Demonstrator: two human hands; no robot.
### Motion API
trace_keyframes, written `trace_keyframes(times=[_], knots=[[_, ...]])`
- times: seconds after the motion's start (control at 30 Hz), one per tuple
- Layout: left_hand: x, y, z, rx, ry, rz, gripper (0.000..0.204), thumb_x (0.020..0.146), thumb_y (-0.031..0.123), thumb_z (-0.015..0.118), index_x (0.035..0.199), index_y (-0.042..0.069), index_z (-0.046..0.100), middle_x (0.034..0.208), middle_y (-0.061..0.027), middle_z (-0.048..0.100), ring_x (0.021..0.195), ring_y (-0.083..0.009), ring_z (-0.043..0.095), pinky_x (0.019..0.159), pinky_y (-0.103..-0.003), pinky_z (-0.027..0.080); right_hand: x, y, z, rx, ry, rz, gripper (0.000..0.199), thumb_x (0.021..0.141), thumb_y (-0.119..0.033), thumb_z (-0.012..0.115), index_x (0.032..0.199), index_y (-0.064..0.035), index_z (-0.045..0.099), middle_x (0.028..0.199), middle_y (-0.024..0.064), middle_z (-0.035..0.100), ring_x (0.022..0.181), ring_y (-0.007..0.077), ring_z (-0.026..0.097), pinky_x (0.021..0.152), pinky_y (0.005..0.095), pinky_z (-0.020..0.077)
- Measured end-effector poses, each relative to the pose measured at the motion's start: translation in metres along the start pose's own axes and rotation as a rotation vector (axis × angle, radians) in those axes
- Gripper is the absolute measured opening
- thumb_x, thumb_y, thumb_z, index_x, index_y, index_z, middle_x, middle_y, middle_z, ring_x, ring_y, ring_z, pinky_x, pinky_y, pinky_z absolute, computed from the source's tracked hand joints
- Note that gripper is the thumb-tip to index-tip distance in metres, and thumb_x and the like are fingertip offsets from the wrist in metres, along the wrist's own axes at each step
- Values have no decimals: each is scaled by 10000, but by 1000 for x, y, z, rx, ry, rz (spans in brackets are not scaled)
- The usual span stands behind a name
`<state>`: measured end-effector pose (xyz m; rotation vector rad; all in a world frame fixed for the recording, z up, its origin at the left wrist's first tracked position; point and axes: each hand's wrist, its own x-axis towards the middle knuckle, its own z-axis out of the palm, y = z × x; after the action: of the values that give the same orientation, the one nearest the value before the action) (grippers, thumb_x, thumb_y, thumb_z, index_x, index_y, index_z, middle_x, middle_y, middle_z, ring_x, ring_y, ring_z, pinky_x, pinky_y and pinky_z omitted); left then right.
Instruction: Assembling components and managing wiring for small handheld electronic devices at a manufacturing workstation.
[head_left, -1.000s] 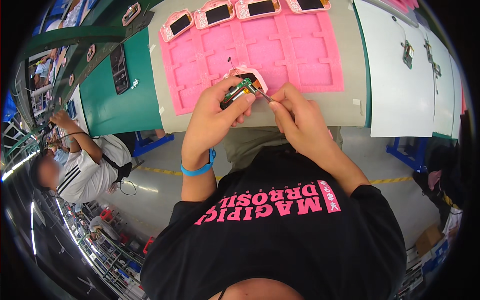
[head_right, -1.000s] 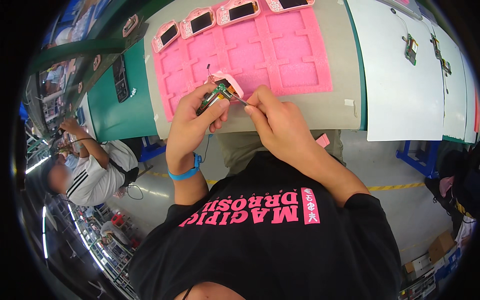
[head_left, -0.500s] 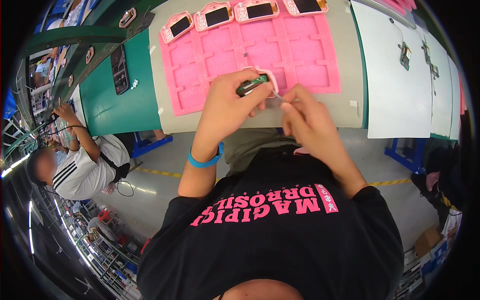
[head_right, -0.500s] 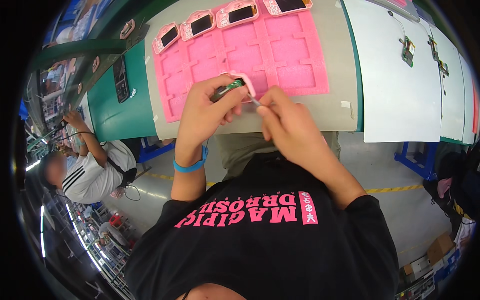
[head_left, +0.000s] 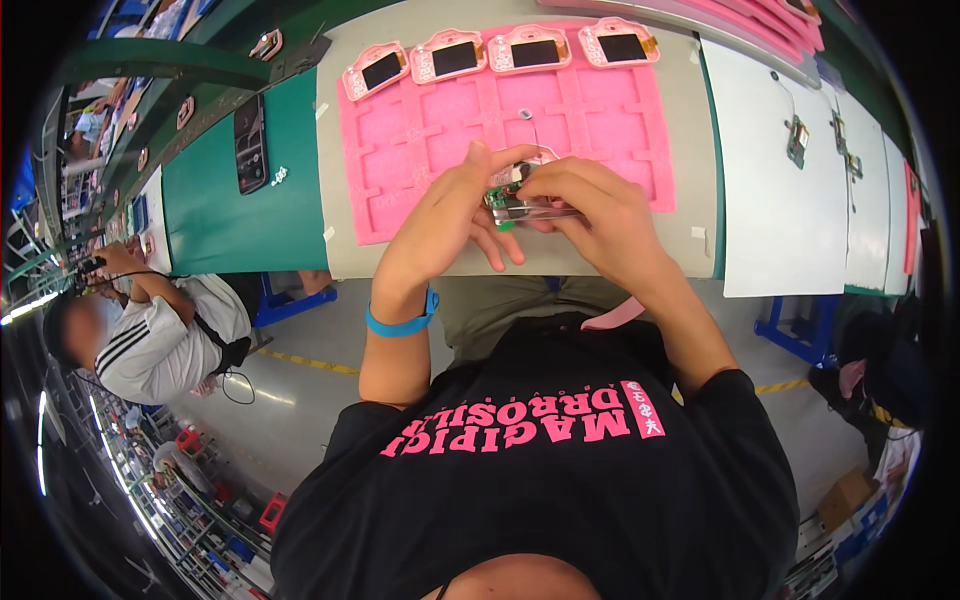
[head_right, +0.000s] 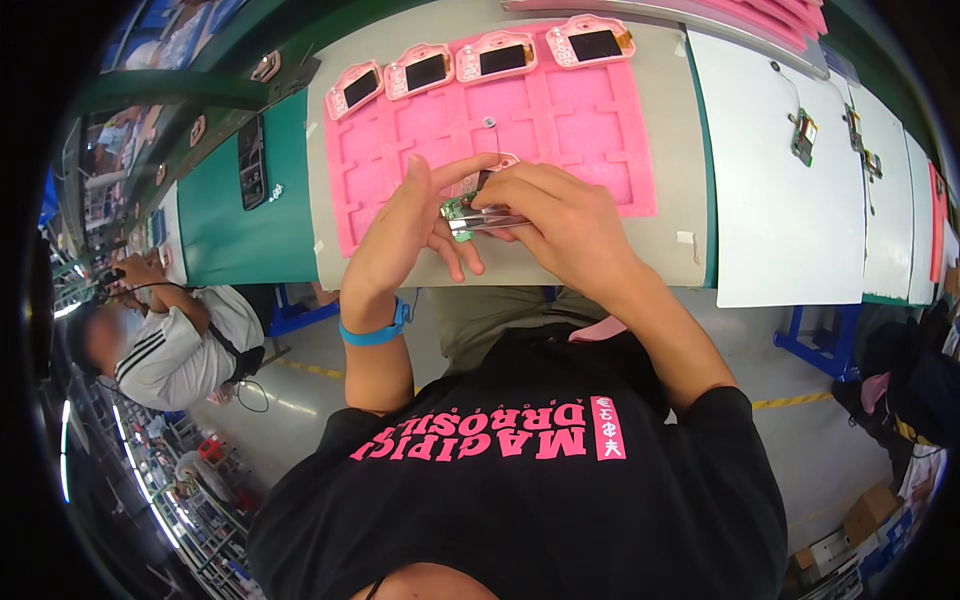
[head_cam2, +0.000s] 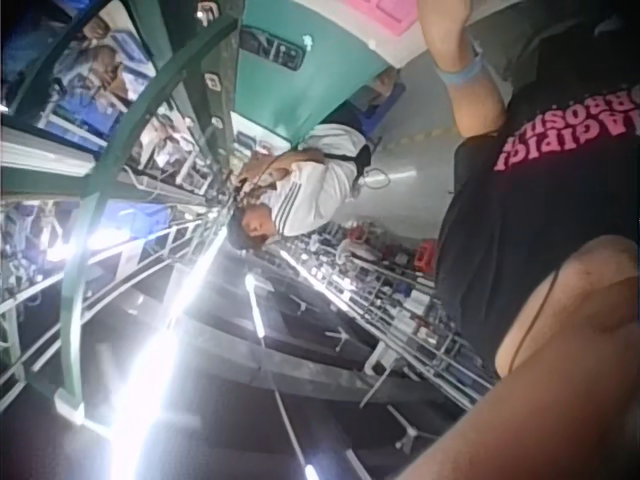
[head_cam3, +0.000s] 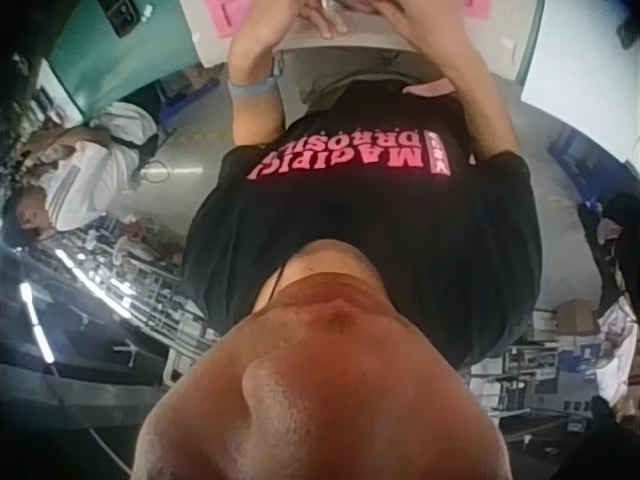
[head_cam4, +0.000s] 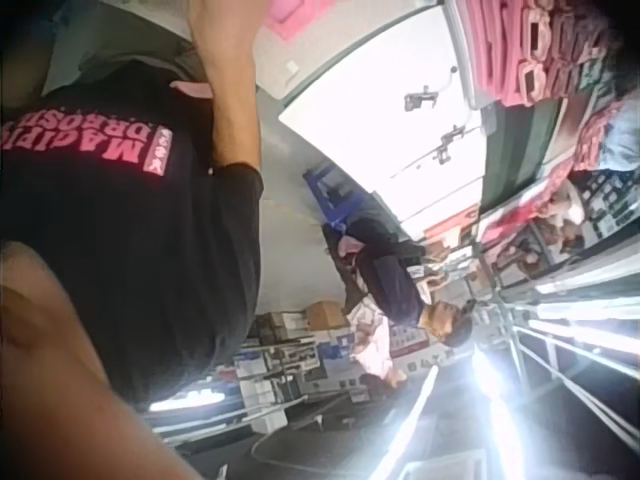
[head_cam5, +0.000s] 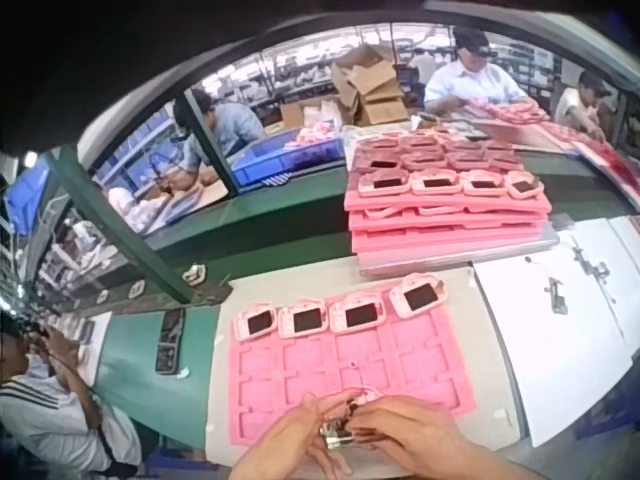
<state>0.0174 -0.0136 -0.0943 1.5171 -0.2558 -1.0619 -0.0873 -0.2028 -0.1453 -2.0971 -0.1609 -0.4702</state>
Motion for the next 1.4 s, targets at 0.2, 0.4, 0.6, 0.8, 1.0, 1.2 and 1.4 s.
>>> trace_keyframes(times=[0.2,0.4,0.6,0.8,1.0,1.2,1.4], knots=[[-13,-14,-8,-70,11,43,726,1173,571,263,1559,15,525,1160,-247,733,663,-221,720,515,-262,552,8,-6,3,-9,-42,-62,331,819,9,781,1133,-95,765,1084,20,750,890,199,695,767,315,554],[-13,-10,-1,42,60,104,921,1098,756,194,1611,42,468,1107,-267,746,667,-258,746,492,-243,550,8,-3,6,16,9,-71,360,824,9,788,1166,-100,764,1069,14,746,881,200,697,747,308,552],[-24,3,-27,87,114,-64,483,1137,363,469,1511,89,602,1194,-209,737,720,-220,708,647,-271,557,9,-17,7,133,168,201,404,806,5,800,1191,-112,758,1074,0,751,890,195,706,747,313,557],[1,-25,-22,822,365,607,534,892,129,759,1418,94,674,1164,-88,749,919,-208,686,830,-317,548,12,-15,9,-165,76,180,416,789,27,792,1173,-127,750,1086,-12,758,886,184,711,741,309,558],[12,-34,-22,731,357,596,670,724,39,902,1364,66,703,1142,-51,730,983,-179,648,851,-293,511,13,-6,18,-200,84,167,395,788,44,785,1140,-130,743,1077,-13,749,857,182,699,730,306,550],[17,-37,-18,771,434,661,660,732,145,947,1345,89,710,1068,-41,719,909,-185,656,822,-308,537,22,-3,17,-74,89,274,385,795,42,783,1138,-130,738,1047,-15,700,806,184,659,729,309,536],[3,-25,-30,305,335,406,691,739,52,940,1386,82,701,1038,-14,703,803,-87,591,683,-205,505,18,-12,-13,69,166,438,318,848,-45,821,1152,-67,731,994,29,642,744,170,573,667,284,466]])
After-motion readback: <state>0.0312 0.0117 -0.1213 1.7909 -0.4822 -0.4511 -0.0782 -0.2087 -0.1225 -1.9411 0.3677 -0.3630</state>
